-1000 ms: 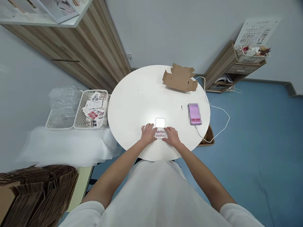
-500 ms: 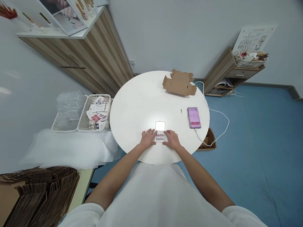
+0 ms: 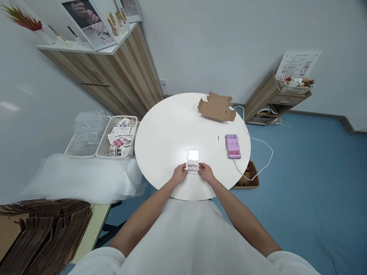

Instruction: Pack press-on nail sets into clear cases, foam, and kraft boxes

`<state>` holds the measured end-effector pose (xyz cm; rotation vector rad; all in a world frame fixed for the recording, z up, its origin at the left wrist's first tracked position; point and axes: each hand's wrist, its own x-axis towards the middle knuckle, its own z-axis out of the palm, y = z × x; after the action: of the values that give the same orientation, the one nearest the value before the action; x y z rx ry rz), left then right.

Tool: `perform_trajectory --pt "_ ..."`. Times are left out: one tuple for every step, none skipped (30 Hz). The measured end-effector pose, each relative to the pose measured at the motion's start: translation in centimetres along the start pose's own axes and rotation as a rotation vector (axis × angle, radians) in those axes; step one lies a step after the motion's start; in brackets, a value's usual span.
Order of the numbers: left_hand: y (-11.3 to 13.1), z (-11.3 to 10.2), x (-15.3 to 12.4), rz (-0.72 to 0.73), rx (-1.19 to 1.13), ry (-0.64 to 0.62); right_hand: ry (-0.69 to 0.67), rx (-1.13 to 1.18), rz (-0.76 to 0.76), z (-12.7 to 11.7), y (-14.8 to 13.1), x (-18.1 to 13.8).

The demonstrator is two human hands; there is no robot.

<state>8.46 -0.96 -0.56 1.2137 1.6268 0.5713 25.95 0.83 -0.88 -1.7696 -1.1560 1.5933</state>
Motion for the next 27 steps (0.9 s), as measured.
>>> perform_trajectory --pt "0.1 0.1 -0.2 -0.003 -0.03 -0.001 -0.003 0.02 0.005 0.1 -0.1 0.0" --pt "0.3 0.2 -0.5 -0.006 -0.067 -0.004 -0.008 0.034 0.006 0.0 -0.1 -0.1" --pt "0.4 0.2 -0.8 -0.008 -0.112 -0.008 -0.014 0.043 0.003 -0.1 -0.2 -0.3" --pt "0.6 0.1 -1.0 -0.007 -0.161 -0.02 -0.021 0.046 -0.003 -0.3 -0.3 -0.5" --pt "0.7 0.0 -1.3 -0.007 -0.209 -0.037 -0.029 0.055 -0.009 -0.5 -0.4 -0.8" --pt "0.9 -0.1 -1.6 -0.01 -0.253 -0.049 -0.039 0.071 -0.015 -0.8 -0.5 -1.1" --pt "1.2 -0.3 -1.8 -0.021 -0.289 -0.05 -0.049 0.094 -0.021 -1.2 -0.7 -1.4" --pt "1.4 -0.5 -1.9 -0.04 -0.314 -0.039 -0.059 0.122 -0.029 -1.5 -0.9 -1.8" --pt "1.7 -0.6 -2.1 -0.06 -0.327 -0.023 -0.07 0.153 -0.038 -1.9 -1.1 -2.2" --pt "2.1 -0.7 -2.2 -0.078 -0.335 -0.008 -0.081 0.18 -0.049 -2.2 -1.4 -2.6" --pt "2.4 -0.8 -2.3 -0.088 -0.343 -0.001 -0.093 0.199 -0.061 -2.5 -1.7 -3.0" --pt "2.8 -0.8 -2.4 -0.092 -0.354 -0.009 -0.105 0.206 -0.073 -2.9 -1.9 -3.4" --pt "3.1 -0.8 -2.6 -0.088 -0.373 -0.029 -0.118 0.204 -0.084 -3.2 -2.2 -3.9" --pt "3.4 -0.9 -2.7 -0.081 -0.399 -0.057 -0.13 0.198 -0.094 -3.5 -2.3 -4.3" --pt "3.6 -0.9 -2.9 -0.072 -0.428 -0.088 -0.141 0.19 -0.103 -3.9 -2.4 -4.7" --pt "3.8 -0.9 -3.1 -0.065 -0.457 -0.116 -0.152 0.183 -0.11 -4.2 -2.5 -5.0" --pt "4.0 -0.9 -3.3 -0.06 -0.482 -0.139 -0.164 0.179 -0.114 -4.6 -2.5 -5.2" --pt "4.1 -0.9 -3.5 -0.055 -0.502 -0.156 -0.176 0.175 -0.11 -4.9 -2.5 -5.4" --pt "4.2 -0.9 -3.6 -0.052 -0.516 -0.166 -0.187 0.174 -0.096 -5.3 -2.4 -5.4" --pt "4.3 -0.9 -3.7 -0.052 -0.524 -0.174 -0.194 0.175 -0.075 -5.6 -2.4 -5.4" --pt "4.4 -0.9 -3.8 -0.054 -0.528 -0.177 -0.2 0.179 -0.049 -5.8 -2.5 -5.3" --pt "4.5 -0.9 -3.8 -0.056 -0.529 -0.176 -0.204 0.186 -0.024 -6.0 -2.6 -5.1" --pt "4.5 -0.8 -3.8 -0.059 -0.53 -0.174 -0.206 0.199 -0.002 -6.2 -2.8 -4.8" --pt "4.7 -0.8 -3.8 -0.063 -0.529 -0.173 -0.208 0.216 0.014 -6.2 -3.0 -4.5" --pt "4.8 -0.8 -3.8 -0.067 -0.529 -0.173 -0.211 0.237 0.024 -6.2 -3.2 -4.2" --pt "4.9 -0.7 -3.8 -0.07 -0.529 -0.175 -0.217 0.257 0.03 -6.2 -3.5 -3.9" --pt "5.0 -0.7 -3.7 -0.073 -0.53 -0.178 -0.224 0.275 0.033 -6.1 -3.7 -3.6"
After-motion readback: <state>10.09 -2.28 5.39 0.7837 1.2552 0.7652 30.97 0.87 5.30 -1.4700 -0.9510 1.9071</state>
